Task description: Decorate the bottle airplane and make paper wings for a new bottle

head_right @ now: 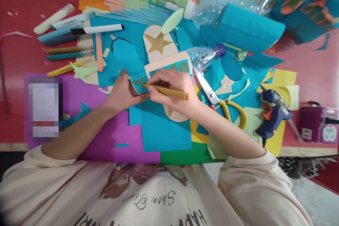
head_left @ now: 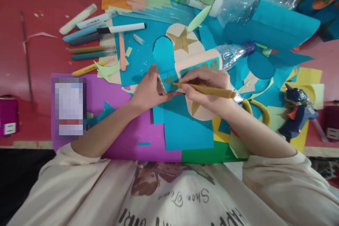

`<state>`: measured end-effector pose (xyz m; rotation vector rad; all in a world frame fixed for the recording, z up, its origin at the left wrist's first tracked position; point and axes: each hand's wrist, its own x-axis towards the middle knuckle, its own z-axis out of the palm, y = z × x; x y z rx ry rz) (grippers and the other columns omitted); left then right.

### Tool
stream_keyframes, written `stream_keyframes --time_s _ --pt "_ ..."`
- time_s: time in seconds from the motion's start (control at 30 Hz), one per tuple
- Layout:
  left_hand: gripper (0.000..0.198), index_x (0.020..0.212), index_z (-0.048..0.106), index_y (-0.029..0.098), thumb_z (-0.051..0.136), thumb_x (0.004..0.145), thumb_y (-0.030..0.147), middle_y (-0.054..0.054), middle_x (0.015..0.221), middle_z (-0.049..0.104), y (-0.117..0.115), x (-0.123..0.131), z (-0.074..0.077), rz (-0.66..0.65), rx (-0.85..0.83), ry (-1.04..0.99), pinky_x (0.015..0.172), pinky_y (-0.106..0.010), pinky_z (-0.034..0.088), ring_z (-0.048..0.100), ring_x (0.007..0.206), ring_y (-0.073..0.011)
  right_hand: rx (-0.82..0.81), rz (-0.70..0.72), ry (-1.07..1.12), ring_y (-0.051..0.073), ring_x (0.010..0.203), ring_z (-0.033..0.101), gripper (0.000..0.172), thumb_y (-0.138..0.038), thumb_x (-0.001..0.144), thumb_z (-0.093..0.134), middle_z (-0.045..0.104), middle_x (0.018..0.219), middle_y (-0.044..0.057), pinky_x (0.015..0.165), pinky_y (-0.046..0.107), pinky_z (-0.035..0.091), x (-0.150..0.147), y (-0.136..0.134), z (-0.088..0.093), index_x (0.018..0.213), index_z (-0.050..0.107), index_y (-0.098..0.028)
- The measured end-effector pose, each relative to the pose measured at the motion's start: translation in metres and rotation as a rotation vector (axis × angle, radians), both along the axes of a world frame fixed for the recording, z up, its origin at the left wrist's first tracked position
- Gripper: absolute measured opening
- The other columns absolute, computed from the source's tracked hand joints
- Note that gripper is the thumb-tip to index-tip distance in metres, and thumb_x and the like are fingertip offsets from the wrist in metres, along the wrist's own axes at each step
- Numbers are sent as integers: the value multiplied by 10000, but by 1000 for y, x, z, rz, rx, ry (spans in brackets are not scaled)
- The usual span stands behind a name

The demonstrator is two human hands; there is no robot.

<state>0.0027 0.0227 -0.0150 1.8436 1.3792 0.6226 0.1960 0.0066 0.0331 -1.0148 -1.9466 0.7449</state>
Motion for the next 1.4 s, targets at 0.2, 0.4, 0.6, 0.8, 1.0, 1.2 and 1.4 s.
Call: stream_keyframes --time_s 0.2,0.4,0.6,0.8,1.0,1.2,1.4 --pt "601 896 382 263 840 560 459 13 723 533 1 -2 1 9 63 38 609 -341 476 630 827 -256 7 -90 34 137 687 685 45 -231 846 644 746 781 -2 628 270 551 -2 -2 -5 841 685 -212" --pt "582 910 410 267 836 563 457 36 663 492 0 -2 -2 6 75 7 593 -335 471 633 810 -255 21 -69 3 130 651 674 57 -221 848 633 732 730 -18 593 263 546 -1 -1 -3 814 674 -239" --pt "655 933 394 248 852 537 499 47 663 485 1 -2 -4 7 75 -16 583 -333 460 627 771 -252 11 -4 -25 126 630 664 75 -223 832 630 733 720 -11 582 255 534 0 0 0 769 670 -211" --pt "667 978 381 231 834 577 513 48 642 500 1 -2 -2 -26 42 7 599 -329 457 637 783 -253 18 -16 13 121 614 657 84 -190 831 627 720 684 -17 569 245 517 -1 0 0 758 667 -196" --pt "662 1019 435 221 860 558 432 32 704 562 -1 -3 -3 2 115 59 655 -341 486 660 876 -274 29 -72 57 116 600 640 58 -231 853 637 712 703 -31 546 243 512 -2 0 -4 802 661 -241" --pt "669 1074 454 205 859 584 412 40 658 543 -1 -1 -1 -22 87 52 634 -348 492 661 834 -275 20 -37 38 121 589 640 133 -273 871 621 704 674 -14 545 256 516 -1 1 -2 757 659 -214" --pt "668 1063 446 203 839 597 473 23 678 562 0 -2 0 -27 75 62 639 -338 486 657 860 -275 20 -42 36 117 595 636 114 -247 854 631 704 669 -19 541 252 504 -1 1 -4 749 655 -211"
